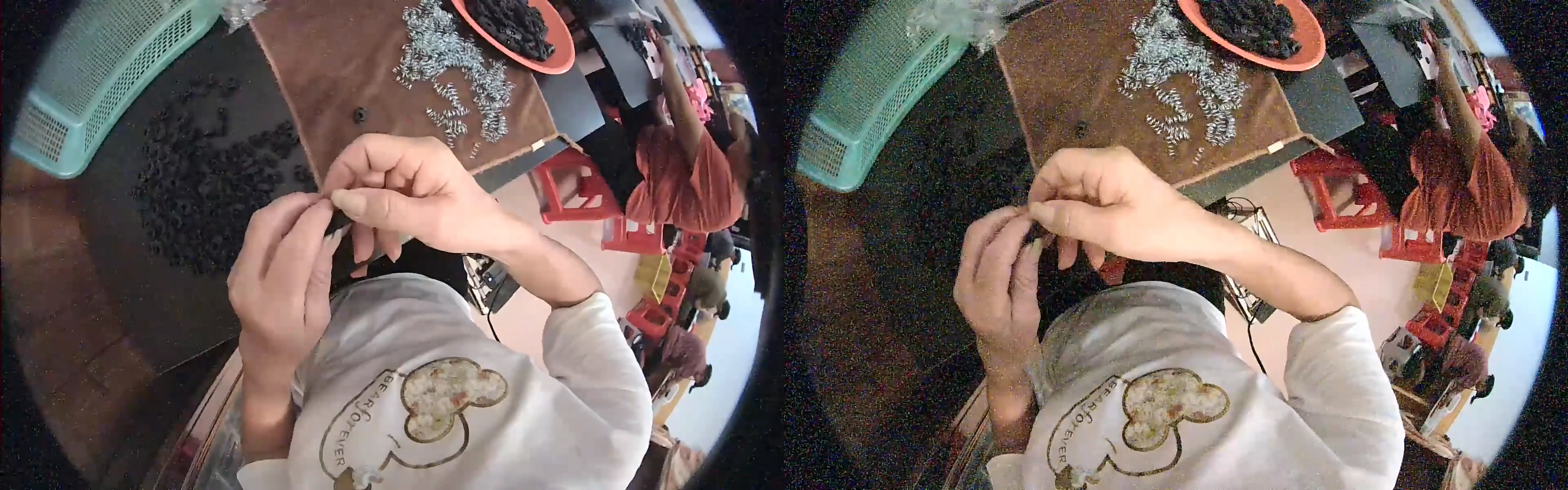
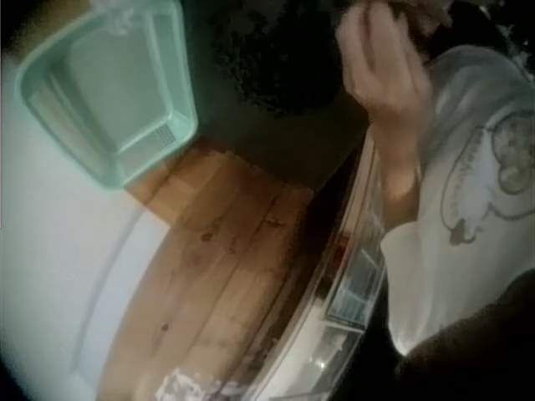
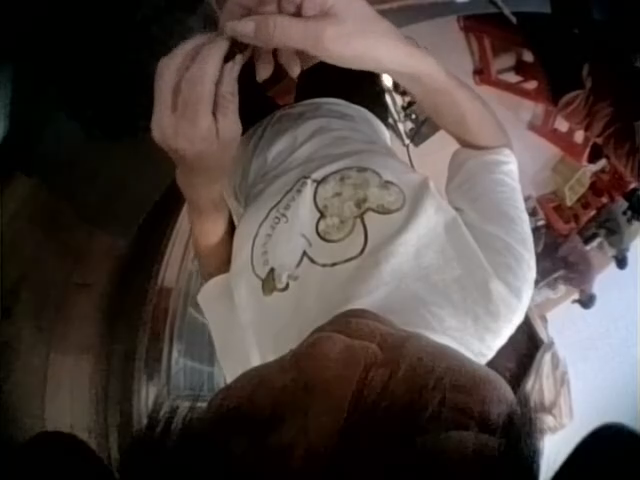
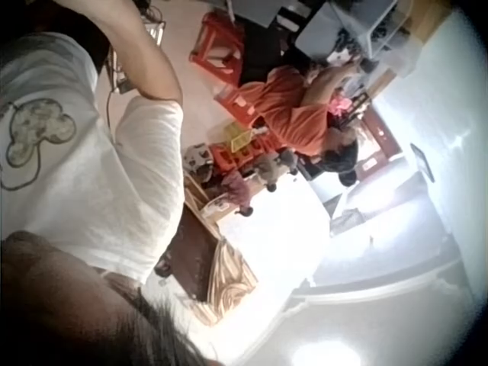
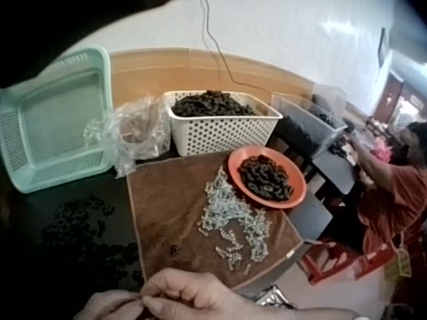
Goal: The person is assembling small black components with silver metal jump rings.
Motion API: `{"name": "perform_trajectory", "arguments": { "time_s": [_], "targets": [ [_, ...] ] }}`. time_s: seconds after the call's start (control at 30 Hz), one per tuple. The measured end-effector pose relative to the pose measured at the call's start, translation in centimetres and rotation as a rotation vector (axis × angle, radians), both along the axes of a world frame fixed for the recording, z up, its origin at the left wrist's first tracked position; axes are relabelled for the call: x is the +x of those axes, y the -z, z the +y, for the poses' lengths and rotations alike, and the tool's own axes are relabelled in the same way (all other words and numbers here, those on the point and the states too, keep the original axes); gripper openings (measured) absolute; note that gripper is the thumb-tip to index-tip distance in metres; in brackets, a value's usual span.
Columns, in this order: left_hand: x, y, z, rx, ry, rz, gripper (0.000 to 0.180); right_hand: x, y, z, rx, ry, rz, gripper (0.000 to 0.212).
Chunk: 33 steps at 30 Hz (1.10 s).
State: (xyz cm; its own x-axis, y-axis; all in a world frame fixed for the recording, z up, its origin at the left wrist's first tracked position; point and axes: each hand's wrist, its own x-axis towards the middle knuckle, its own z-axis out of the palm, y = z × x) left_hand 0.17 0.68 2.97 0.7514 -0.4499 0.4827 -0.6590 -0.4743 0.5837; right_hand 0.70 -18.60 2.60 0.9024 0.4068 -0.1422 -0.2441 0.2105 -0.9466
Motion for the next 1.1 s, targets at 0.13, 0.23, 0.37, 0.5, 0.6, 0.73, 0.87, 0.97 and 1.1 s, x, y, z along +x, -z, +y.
{"name": "perform_trajectory", "arguments": {
  "time_s": [0.13,0.23,0.37,0.5,0.6,0.73,0.87,0.97,1.1],
  "targets": [
    [0.2,-0.1,-0.2,0.006,0.010,0.036,0.021,0.3,0.5,-0.3,0.010,0.018,-0.066,0.015],
    [0.3,0.3,-0.3,0.006,-0.008,0.042,0.019,0.3,0.6,-0.3,0.021,0.013,-0.026,0.016],
    [0.4,0.4,0.0,-0.059,-0.058,0.114,0.014,0.3,0.6,-0.4,0.059,-0.001,-0.027,0.016],
    [0.1,0.1,-0.2,-0.281,-0.085,0.458,0.010,0.1,0.0,-0.4,-0.053,-0.044,-0.080,0.016],
    [0.0,0.0,-0.1,-0.368,-0.078,0.592,0.011,0.2,-0.3,-0.4,-0.089,-0.048,-0.087,0.016],
    [0.1,0.1,0.3,-0.375,-0.071,0.603,0.010,0.2,0.1,-0.2,-0.102,-0.040,-0.159,0.015],
    [0.6,-0.3,0.1,-0.228,-0.070,0.435,0.009,0.4,0.2,0.0,-0.136,-0.041,-0.153,0.014],
    [0.8,-0.3,0.1,-0.249,-0.086,0.471,0.009,0.6,0.2,-0.1,-0.157,-0.017,-0.206,0.016],
    [1.1,-0.3,0.2,-0.134,-0.067,0.260,0.009,0.8,0.2,-0.1,-0.069,-0.007,-0.124,0.017]
  ]
}}
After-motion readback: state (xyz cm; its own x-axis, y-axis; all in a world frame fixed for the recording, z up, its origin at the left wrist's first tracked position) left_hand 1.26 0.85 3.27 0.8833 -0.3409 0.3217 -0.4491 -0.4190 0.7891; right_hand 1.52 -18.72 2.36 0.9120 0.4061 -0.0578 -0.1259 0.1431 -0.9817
